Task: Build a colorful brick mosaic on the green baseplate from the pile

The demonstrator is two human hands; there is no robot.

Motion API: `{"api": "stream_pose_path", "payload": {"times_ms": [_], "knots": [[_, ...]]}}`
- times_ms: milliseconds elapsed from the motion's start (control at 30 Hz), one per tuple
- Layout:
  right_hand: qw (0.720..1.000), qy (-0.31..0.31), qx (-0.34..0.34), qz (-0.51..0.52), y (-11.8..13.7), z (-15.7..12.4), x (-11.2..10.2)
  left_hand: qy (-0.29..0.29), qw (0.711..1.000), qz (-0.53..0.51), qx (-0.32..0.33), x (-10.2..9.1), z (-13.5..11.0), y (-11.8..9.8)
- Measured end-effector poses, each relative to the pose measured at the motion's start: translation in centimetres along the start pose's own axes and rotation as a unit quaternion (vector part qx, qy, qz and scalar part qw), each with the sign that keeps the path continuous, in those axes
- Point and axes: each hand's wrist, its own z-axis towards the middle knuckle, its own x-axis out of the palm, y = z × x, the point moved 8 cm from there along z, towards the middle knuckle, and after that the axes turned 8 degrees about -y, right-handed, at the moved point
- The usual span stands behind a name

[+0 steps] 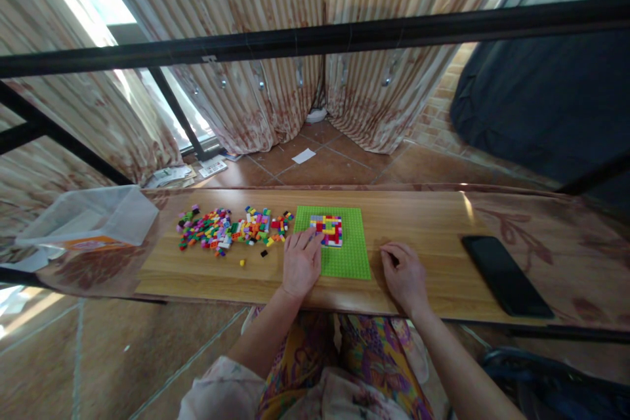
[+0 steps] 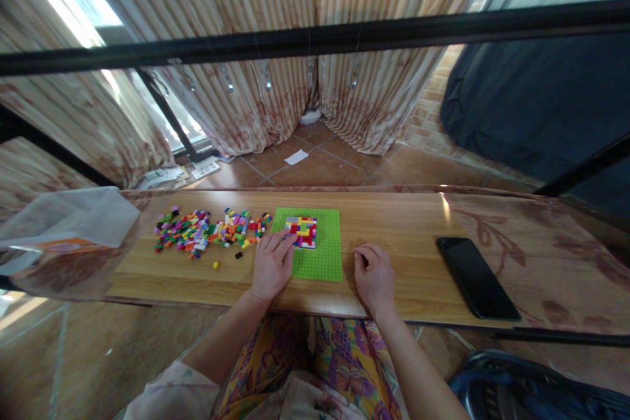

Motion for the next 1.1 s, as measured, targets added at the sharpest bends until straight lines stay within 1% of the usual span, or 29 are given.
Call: {"api": "stream_pose_path", "payload": {"times_ms": [167, 500, 700, 867, 1100], "knots": [[1.000, 0.003, -0.002, 0.000, 0.0, 0.0, 0.1, 0.000, 1.000, -0.008, -0.018, 0.1, -0.2, 0.1], [1.000, -0.004, -0.009, 0.005, -0.1, 0.0, 0.1, 0.015, 1.000, 0.011, -0.008, -0.1, -0.1, 0.1], [1.000, -0.002, -0.009, 0.000, -0.1, -0.1, 0.1, 0.027, 0.999, 0.028, -0.009, 0.2, -0.5, 0.1], [1.000, -0.010, -0.015, -0.004, 0.1, -0.1, -0.1, 0.037, 0.997, 0.074, 0.003, 0.3, -0.6, -0.4], [0.999, -0.006, -0.037, -0.004, -0.3, -0.2, 0.0, 0.079, 0.983, 0.157, 0.049, 0.4, -0.5, -1.7]]}}
